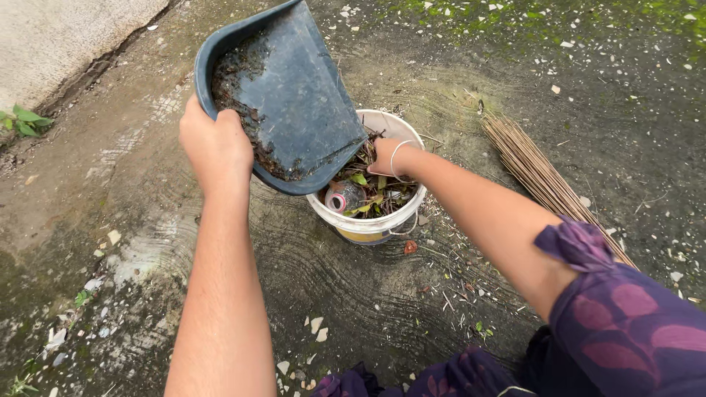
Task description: The person sweeps debris from a concrete outdoor surface using a broom, gathers the waste into a dustpan, and empties the dustpan into a bucket.
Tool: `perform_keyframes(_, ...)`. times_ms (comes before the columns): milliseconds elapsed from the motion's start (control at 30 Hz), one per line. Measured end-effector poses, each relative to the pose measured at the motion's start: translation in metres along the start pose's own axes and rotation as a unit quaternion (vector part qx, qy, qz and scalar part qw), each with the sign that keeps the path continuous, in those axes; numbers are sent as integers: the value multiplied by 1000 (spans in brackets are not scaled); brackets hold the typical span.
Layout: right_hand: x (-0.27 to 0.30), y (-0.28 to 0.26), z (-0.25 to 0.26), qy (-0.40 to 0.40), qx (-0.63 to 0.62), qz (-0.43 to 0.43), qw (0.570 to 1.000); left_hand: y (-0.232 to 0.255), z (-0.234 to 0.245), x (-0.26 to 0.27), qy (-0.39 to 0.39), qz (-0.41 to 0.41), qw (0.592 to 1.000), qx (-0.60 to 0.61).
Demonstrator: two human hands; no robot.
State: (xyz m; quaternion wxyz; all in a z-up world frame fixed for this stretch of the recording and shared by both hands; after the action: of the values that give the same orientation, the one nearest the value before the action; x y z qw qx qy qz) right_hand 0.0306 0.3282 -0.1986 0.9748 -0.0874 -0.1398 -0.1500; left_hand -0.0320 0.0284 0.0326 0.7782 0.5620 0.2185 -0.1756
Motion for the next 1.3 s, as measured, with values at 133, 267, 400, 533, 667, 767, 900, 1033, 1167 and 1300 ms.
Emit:
perform_keyframes(133, 34, 11, 62, 178, -39, 49, 982, 6, 6, -2, 2, 70, 996, 47)
perform_keyframes(267, 71, 44, 65, 57, -451, 16, 891, 10, 10, -1, 3, 70, 995, 72)
perform_keyframes(400, 116, 89, 73, 150, -204, -167, 953, 2, 11, -2, 5, 98, 992, 76)
perform_keyframes(533, 138, 90, 10, -113, -460, -271, 838, 2, 19, -4, 30, 91, 991, 96)
perform_keyframes(667, 124, 61, -21, -193, -623, -138, 745, -5, 26, -7, 47, 147, 978, 139)
perform_keyframes(767, 105, 43, -30, -85, -632, -159, 754, -11, 33, -7, 66, 162, 964, 200)
perform_keyframes(900, 97, -16, -25, 7, -678, -181, 712, -24, 36, -5, 110, 214, 934, 265)
perform_keyframes(1033, 72, -96, -6, -5, -744, -154, 651, -46, 39, -5, 130, 227, 913, 314)
perform_keyframes(1167, 30, -167, 3, -35, -751, -103, 652, -70, 52, -1, 125, 284, 910, 274)
perform_keyframes(1300, -14, -202, -16, -50, -767, -74, 635, -85, 69, -1, 126, 302, 912, 246)
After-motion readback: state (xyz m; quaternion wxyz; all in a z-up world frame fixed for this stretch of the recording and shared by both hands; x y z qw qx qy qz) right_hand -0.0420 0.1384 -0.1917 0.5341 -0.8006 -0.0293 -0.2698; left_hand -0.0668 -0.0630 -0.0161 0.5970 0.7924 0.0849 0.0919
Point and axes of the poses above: each hand's wrist, its own x-axis away from the middle knuckle, its own z-axis out of the back of the hand, y = z × x, the point moved 6 cm from there along -x, towards the middle knuckle, and after that the axes turned 9 degrees about x, right-handed, at the moved point
